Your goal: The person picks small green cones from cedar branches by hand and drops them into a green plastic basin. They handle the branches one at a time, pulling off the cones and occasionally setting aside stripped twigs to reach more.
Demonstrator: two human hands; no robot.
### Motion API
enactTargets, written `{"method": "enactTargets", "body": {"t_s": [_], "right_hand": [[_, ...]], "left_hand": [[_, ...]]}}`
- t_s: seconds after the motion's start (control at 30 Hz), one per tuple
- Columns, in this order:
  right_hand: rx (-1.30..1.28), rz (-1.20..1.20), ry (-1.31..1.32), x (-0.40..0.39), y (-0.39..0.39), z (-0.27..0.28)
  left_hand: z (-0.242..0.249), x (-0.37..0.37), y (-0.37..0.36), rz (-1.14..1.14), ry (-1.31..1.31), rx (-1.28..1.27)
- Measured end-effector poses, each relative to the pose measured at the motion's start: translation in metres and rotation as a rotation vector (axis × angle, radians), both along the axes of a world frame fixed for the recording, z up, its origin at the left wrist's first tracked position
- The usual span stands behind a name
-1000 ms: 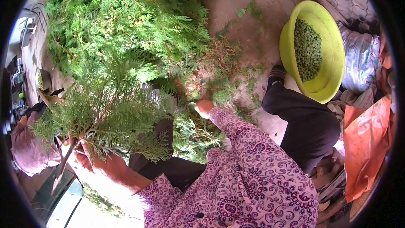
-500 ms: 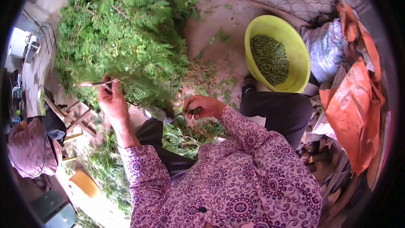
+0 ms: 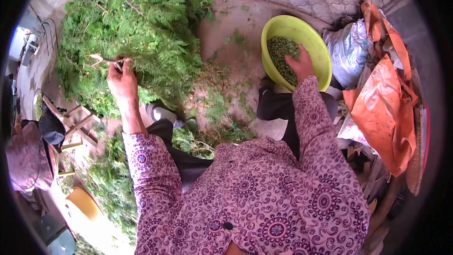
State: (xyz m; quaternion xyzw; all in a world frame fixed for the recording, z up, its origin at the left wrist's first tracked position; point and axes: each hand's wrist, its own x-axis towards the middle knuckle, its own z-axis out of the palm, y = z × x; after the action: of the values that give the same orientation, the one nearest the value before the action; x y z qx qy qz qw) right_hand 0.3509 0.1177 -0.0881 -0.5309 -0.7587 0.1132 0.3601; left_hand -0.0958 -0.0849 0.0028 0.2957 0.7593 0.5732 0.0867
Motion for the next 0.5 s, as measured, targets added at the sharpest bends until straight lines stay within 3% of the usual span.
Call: {"method": "enactTargets", "body": {"t_s": [0.03,0.1,0.17,0.23,0.27,0.3,0.37,0.43,0.5], "right_hand": [[-0.008,0.011,0.003,0.018,0.003,-0.015],[0.310,0.200,-0.667,0.031,-0.005,-0.032],[-0.162,0.165,-0.515,0.013,-0.036,-0.058],[-0.654,0.356,0.260,0.008,-0.074,-0.120],[-0.436,0.497,-0.491,-0.016,-0.098,-0.102],[-0.616,0.512,-0.880,-0.036,-0.109,-0.121],[-1.033,0.302,-0.392,-0.064,-0.144,-0.124],[-0.847,0.503,-0.505,-0.085,-0.155,-0.113],[-0.810,0.513,-0.498,-0.092,-0.148,-0.118]], "left_hand": [[-0.002,-0.002,0.001,0.011,0.005,0.055],[-0.005,-0.005,0.003,0.022,0.010,0.142],[-0.010,-0.009,0.004,0.010,-0.020,0.176],[-0.003,-0.006,0.002,0.007,-0.041,0.174],[-0.001,-0.006,0.001,0.016,-0.020,0.120],[0.000,-0.006,0.002,0.027,0.001,0.071],[-0.005,-0.006,0.003,0.020,-0.008,0.121],[0.004,-0.001,0.002,0.059,0.018,0.106],[0.010,-0.002,0.000,0.097,-0.045,0.194]]}}
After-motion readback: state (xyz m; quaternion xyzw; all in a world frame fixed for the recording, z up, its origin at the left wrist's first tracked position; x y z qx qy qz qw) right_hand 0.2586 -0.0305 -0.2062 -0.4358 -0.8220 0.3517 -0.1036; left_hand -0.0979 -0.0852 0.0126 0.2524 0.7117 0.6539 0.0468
